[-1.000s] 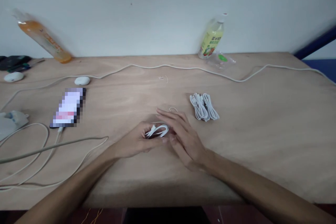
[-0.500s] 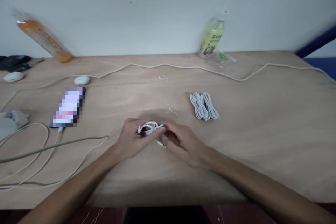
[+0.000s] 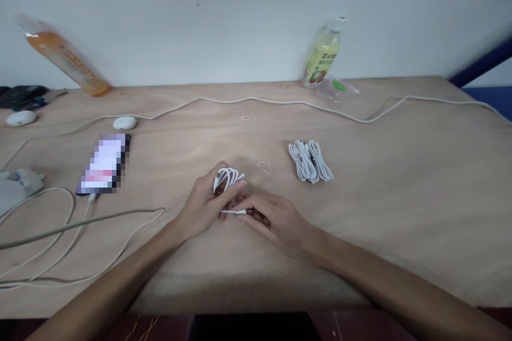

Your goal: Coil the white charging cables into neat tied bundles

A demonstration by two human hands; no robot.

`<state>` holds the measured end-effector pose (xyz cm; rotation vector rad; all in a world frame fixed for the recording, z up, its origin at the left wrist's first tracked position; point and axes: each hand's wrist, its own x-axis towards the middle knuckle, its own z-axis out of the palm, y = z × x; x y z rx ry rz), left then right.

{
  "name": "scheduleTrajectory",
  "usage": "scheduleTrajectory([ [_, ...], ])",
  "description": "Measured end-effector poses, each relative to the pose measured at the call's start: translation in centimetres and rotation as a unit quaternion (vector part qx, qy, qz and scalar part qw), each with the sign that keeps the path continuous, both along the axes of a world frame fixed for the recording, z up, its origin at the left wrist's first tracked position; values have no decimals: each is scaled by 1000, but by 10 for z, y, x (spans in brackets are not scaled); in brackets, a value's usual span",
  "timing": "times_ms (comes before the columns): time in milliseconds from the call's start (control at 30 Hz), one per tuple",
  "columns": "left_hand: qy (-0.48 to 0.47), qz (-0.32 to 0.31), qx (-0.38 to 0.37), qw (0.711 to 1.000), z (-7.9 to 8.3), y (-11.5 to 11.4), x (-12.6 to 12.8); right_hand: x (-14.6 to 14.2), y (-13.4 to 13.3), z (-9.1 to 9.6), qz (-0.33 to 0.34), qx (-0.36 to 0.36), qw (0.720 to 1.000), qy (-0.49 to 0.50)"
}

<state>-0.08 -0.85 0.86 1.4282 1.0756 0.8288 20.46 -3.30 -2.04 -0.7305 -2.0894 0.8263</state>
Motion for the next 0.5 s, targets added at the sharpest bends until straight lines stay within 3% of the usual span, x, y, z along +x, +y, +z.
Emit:
scheduleTrajectory([
  [267, -61, -135, -139, 979, 6, -5, -5, -3, 2, 1, -61, 248, 967, 12],
  [400, -44, -179, -84, 979, 7, -4, -7, 0, -2, 3, -118, 271, 955, 2],
  [500, -34, -234, -78, 968, 10, -2, -4, 0, -4, 6, -110, 257, 959, -38],
])
